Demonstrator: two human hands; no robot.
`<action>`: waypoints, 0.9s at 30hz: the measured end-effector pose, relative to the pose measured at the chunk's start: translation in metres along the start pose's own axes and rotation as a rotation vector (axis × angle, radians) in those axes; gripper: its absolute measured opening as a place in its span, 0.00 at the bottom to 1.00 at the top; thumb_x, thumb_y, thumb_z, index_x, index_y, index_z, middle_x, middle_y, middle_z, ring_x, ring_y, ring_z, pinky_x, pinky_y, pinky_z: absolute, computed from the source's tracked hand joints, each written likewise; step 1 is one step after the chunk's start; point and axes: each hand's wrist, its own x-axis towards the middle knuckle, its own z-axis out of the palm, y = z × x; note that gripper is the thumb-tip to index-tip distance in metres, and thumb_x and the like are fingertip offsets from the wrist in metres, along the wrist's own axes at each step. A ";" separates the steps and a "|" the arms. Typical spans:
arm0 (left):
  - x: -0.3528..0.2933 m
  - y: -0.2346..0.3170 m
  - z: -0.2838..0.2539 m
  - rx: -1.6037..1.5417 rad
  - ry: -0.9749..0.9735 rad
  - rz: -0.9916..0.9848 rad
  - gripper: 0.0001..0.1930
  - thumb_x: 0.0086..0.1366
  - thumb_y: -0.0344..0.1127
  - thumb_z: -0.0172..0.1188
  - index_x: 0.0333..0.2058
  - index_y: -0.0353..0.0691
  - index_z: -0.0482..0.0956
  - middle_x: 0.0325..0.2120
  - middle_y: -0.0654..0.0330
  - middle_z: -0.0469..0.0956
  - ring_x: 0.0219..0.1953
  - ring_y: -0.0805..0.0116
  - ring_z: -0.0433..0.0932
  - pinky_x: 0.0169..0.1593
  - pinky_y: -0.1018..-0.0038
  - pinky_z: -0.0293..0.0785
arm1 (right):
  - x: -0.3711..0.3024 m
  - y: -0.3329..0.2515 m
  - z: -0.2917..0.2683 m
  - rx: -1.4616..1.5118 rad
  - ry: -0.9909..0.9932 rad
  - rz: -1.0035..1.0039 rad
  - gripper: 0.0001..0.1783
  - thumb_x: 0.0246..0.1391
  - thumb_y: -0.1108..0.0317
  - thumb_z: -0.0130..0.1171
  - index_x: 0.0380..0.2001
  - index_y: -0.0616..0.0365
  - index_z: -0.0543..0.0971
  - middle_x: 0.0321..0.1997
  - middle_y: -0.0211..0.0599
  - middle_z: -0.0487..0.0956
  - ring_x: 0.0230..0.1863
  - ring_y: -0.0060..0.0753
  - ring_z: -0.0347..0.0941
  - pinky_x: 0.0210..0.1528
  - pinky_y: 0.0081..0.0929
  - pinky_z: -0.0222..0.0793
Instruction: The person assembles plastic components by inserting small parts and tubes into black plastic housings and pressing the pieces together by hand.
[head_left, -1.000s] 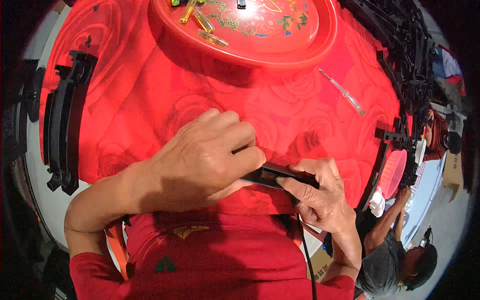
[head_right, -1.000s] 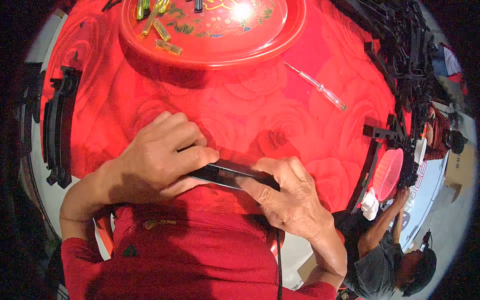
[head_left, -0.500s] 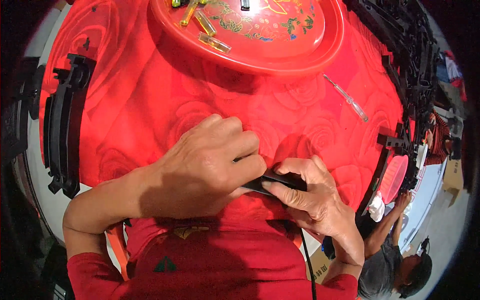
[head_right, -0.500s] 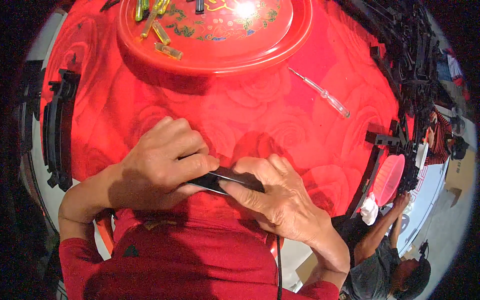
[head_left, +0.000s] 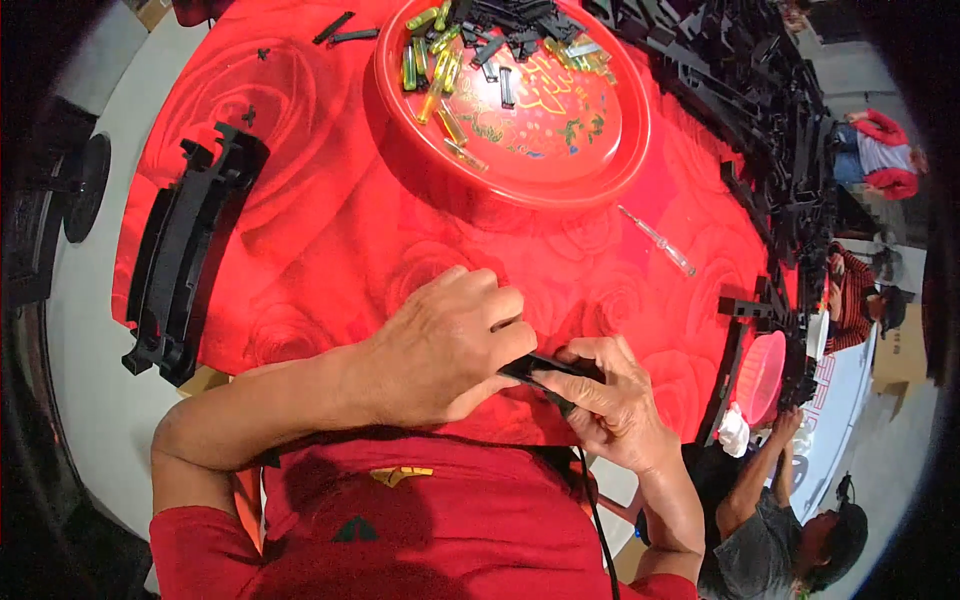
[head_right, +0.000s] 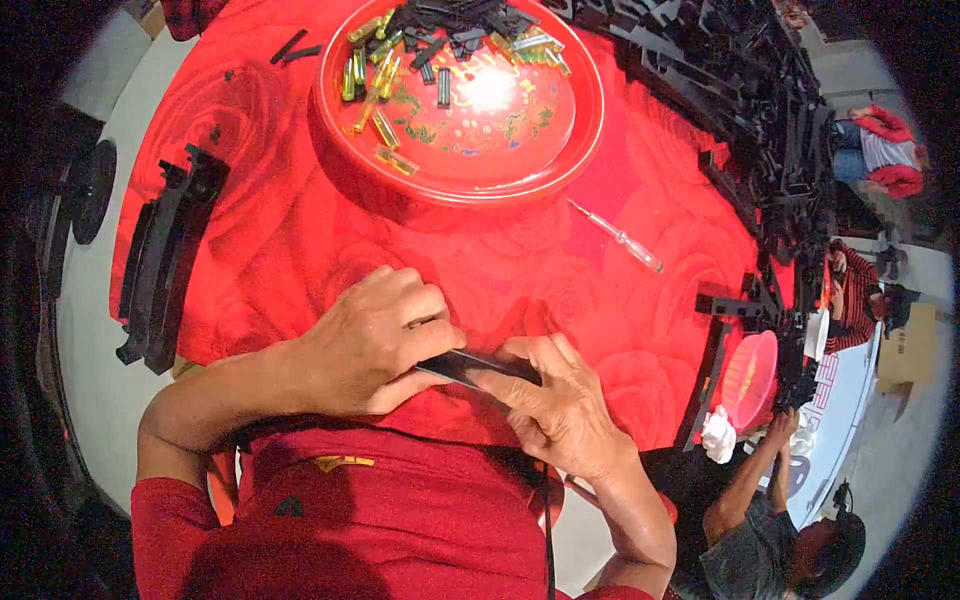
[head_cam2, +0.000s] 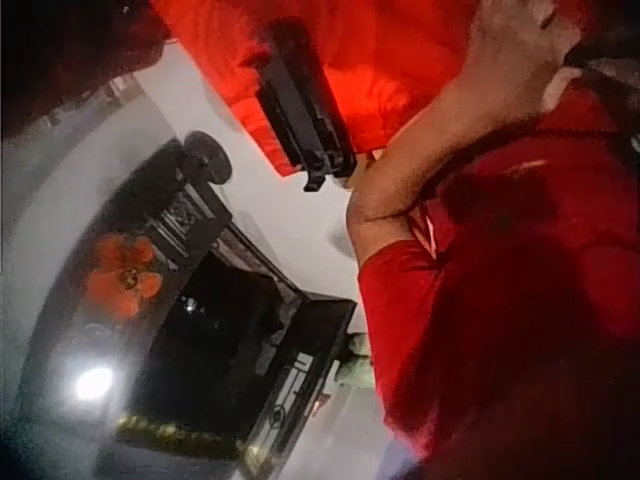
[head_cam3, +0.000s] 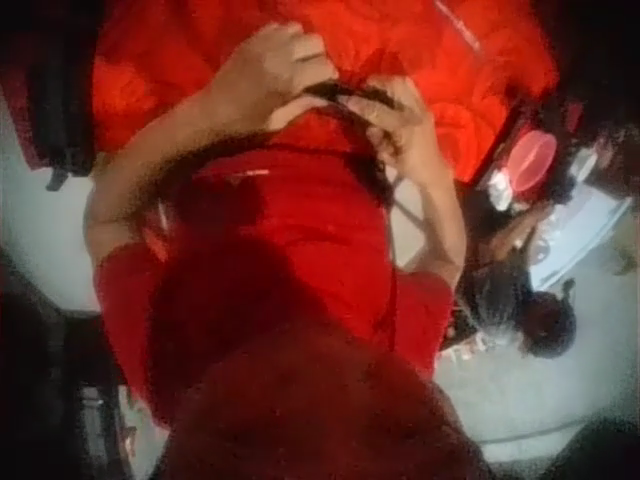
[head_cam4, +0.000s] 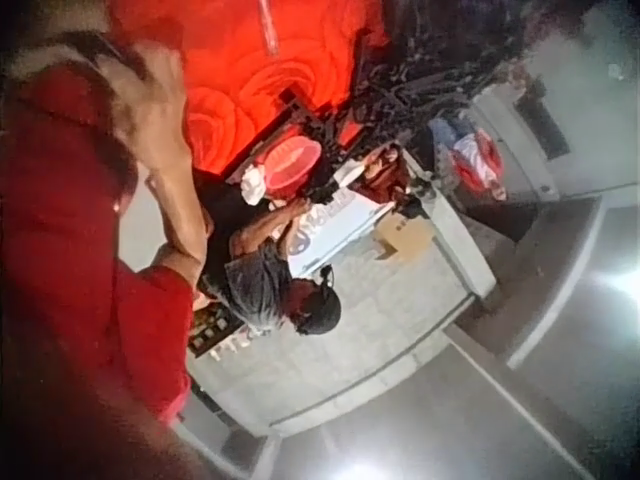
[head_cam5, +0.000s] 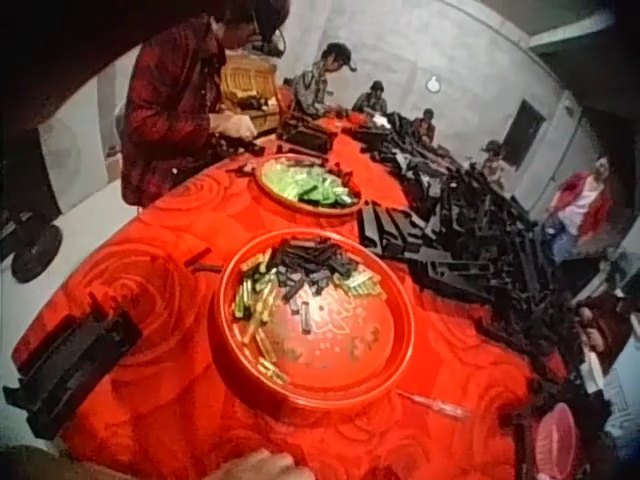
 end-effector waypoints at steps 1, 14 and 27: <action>-0.001 -0.001 0.001 0.003 0.011 0.005 0.16 0.55 0.38 0.72 0.41 0.43 0.80 0.34 0.58 0.70 0.39 0.55 0.72 0.41 0.59 0.67 | 0.001 -0.001 0.001 -0.006 -0.001 0.023 0.29 0.43 0.78 0.67 0.52 0.49 0.86 0.49 0.45 0.78 0.41 0.49 0.75 0.42 0.40 0.74; -0.008 -0.001 0.009 -0.007 0.081 0.007 0.14 0.56 0.39 0.70 0.40 0.44 0.80 0.33 0.60 0.70 0.36 0.58 0.73 0.38 0.61 0.68 | -0.022 0.005 -0.017 0.023 -0.097 0.051 0.28 0.44 0.74 0.68 0.54 0.54 0.84 0.57 0.49 0.79 0.52 0.52 0.78 0.52 0.44 0.77; -0.004 0.001 0.001 0.031 0.119 -0.018 0.06 0.59 0.36 0.57 0.32 0.42 0.74 0.30 0.59 0.68 0.35 0.61 0.71 0.37 0.65 0.67 | 0.192 0.021 -0.048 -0.158 0.336 0.077 0.13 0.55 0.67 0.67 0.43 0.59 0.86 0.36 0.47 0.83 0.36 0.53 0.82 0.39 0.43 0.78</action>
